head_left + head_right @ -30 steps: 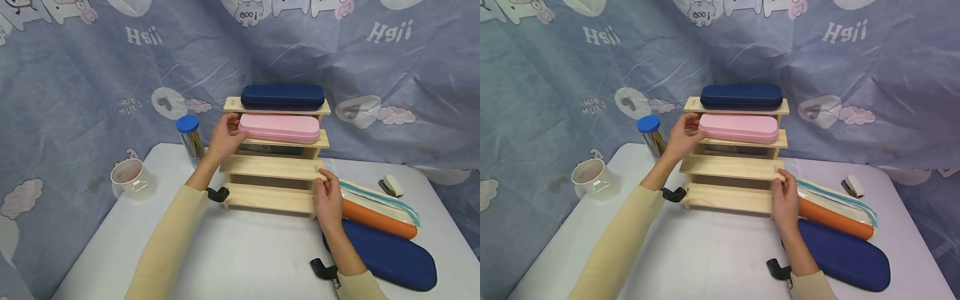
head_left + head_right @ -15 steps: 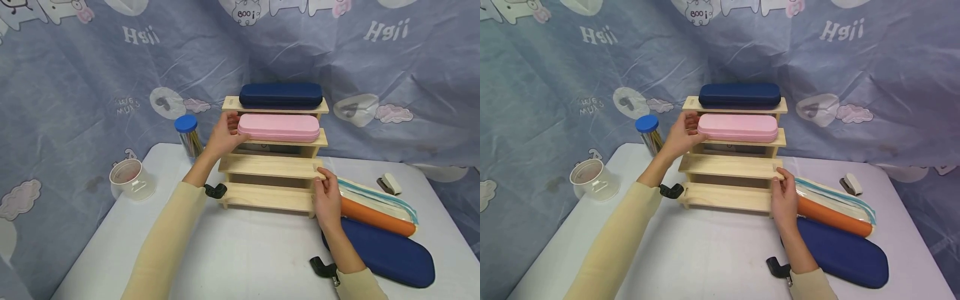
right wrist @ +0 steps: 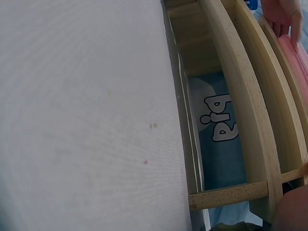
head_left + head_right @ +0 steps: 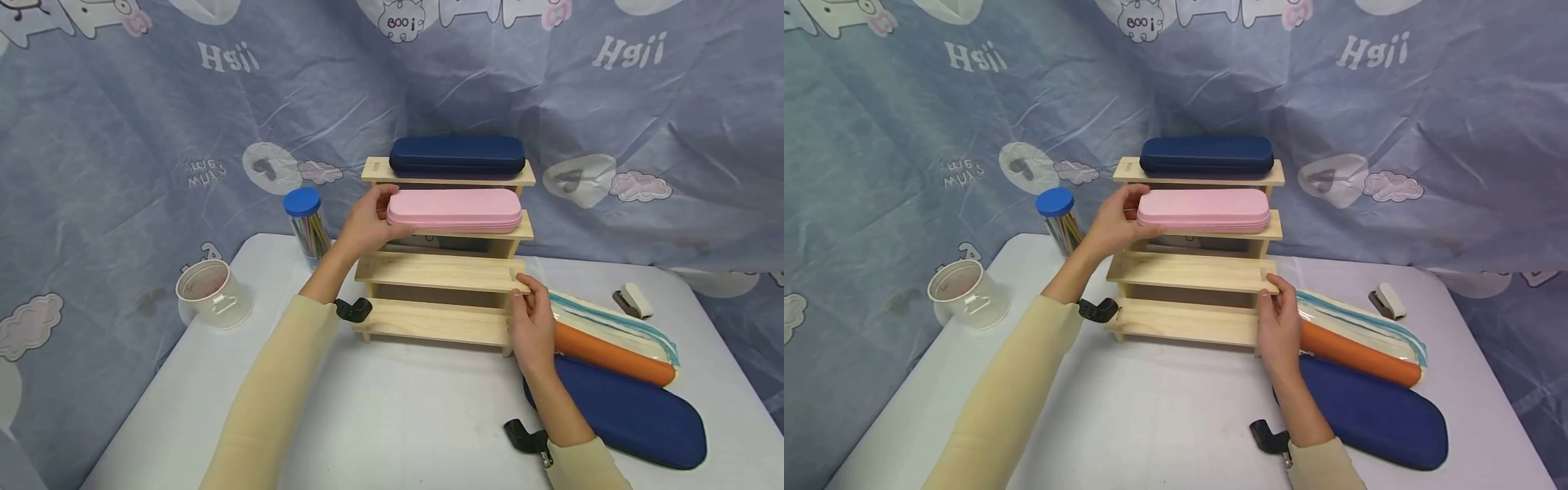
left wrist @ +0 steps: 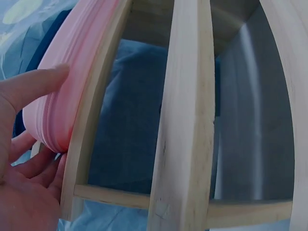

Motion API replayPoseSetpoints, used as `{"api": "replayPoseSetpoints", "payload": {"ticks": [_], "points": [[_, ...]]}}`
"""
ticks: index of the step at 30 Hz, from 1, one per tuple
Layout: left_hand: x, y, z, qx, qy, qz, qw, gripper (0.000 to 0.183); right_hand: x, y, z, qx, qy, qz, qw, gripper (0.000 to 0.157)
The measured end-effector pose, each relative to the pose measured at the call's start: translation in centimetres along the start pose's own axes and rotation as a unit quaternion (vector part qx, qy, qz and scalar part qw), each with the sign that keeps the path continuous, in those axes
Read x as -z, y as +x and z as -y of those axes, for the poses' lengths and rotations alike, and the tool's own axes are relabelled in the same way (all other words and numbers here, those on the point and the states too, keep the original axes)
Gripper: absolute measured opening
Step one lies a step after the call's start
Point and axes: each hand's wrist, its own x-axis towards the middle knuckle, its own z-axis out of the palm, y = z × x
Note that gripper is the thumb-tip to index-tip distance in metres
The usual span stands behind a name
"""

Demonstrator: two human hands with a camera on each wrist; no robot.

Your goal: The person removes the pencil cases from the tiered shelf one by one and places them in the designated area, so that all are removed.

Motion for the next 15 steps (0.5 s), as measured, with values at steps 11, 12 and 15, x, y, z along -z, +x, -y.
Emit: {"api": "replayPoseSetpoints", "payload": {"ticks": [11, 12, 15], "points": [[1.1, -1.5, -0.2, -0.02, -0.124, -0.025, 0.9918, 0.078, 0.0, 0.1, 0.1, 0.0, 0.006, 0.0, 1.0, 0.037], [1.1, -1.7, -0.2, -0.018, -0.135, -0.023, 0.9904, 0.077, 0.0, 0.1, 0.1, -0.002, 0.008, 0.001, 1.0, 0.037], [1.3, -2.6, -0.9, -0.018, -0.154, -0.02, 0.9877, 0.075, 0.0, 0.0, -0.1, -0.003, 0.011, 0.003, 1.0, 0.037]]}}
